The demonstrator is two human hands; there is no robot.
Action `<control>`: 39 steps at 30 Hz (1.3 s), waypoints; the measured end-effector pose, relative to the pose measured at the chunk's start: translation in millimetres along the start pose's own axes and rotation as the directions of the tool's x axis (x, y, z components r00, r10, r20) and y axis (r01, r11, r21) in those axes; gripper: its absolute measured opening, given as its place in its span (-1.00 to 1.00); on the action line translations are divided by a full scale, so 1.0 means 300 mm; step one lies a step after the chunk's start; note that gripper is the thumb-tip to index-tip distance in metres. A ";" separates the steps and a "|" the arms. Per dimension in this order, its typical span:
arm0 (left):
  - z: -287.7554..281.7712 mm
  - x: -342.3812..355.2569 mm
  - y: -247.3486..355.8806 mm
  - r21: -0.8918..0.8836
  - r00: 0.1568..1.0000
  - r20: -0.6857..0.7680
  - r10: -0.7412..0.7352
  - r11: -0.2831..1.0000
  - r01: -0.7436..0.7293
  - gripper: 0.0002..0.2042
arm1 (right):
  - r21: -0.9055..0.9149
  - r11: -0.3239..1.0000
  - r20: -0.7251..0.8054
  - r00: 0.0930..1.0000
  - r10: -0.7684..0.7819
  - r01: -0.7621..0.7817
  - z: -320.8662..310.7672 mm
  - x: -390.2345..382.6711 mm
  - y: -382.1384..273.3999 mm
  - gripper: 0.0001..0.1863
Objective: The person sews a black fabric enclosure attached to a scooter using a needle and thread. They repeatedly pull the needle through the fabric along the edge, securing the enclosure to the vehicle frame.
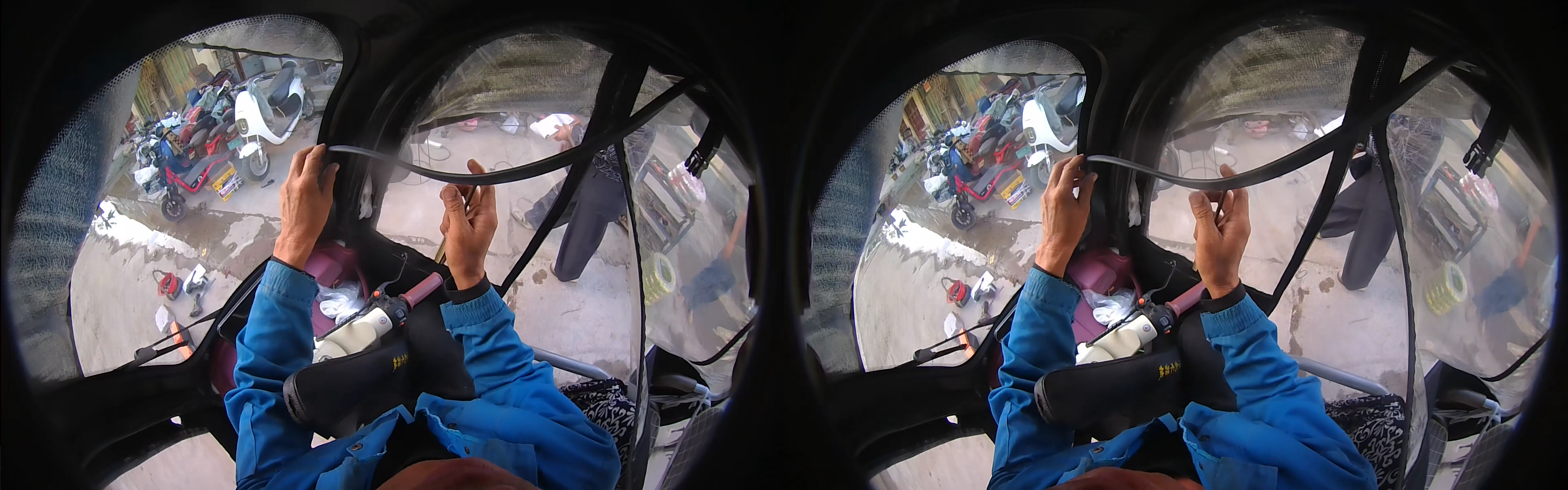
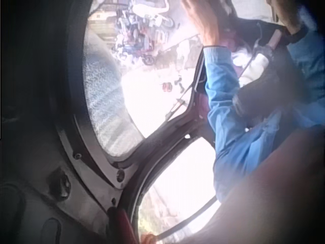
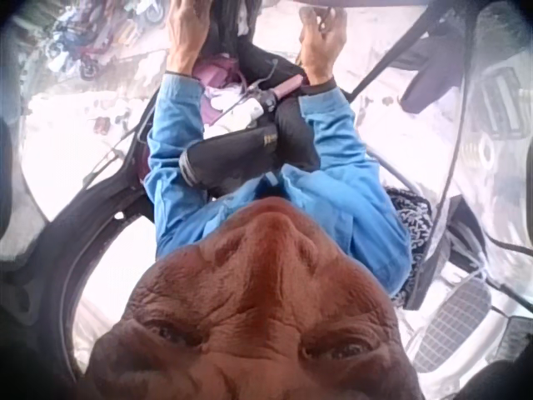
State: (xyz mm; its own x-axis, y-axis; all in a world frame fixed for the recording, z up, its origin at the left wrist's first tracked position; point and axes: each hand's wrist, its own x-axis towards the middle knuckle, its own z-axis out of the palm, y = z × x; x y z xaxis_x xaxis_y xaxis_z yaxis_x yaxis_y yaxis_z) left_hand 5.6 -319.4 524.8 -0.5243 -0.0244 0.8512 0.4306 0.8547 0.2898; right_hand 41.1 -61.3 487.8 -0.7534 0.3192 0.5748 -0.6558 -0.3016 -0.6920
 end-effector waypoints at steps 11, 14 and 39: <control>0.021 0.062 0.033 0.212 0.992 -0.111 0.062 0.976 -0.037 -0.84 | -0.093 0.945 0.226 0.931 -0.285 0.312 0.087 0.141 -0.139 -0.71; 0.028 0.078 0.035 0.363 0.990 -0.105 0.094 0.930 -0.050 -0.83 | -0.094 0.919 0.254 0.902 -0.349 0.382 0.119 0.162 -0.153 -0.73; 0.045 0.117 0.018 0.423 0.972 -0.162 0.169 0.902 -0.086 -0.74 | -0.026 0.799 0.383 0.745 -0.546 0.600 0.343 0.409 -0.102 -0.78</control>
State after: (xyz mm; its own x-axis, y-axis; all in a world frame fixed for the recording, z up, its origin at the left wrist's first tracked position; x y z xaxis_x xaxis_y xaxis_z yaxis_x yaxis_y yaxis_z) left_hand -20.4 -308.6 550.2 -0.3176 0.0367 0.9475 0.1232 0.9924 0.0028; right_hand -36.2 -105.2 624.5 -0.2209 0.0584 0.9735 -0.9752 -0.0261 -0.2197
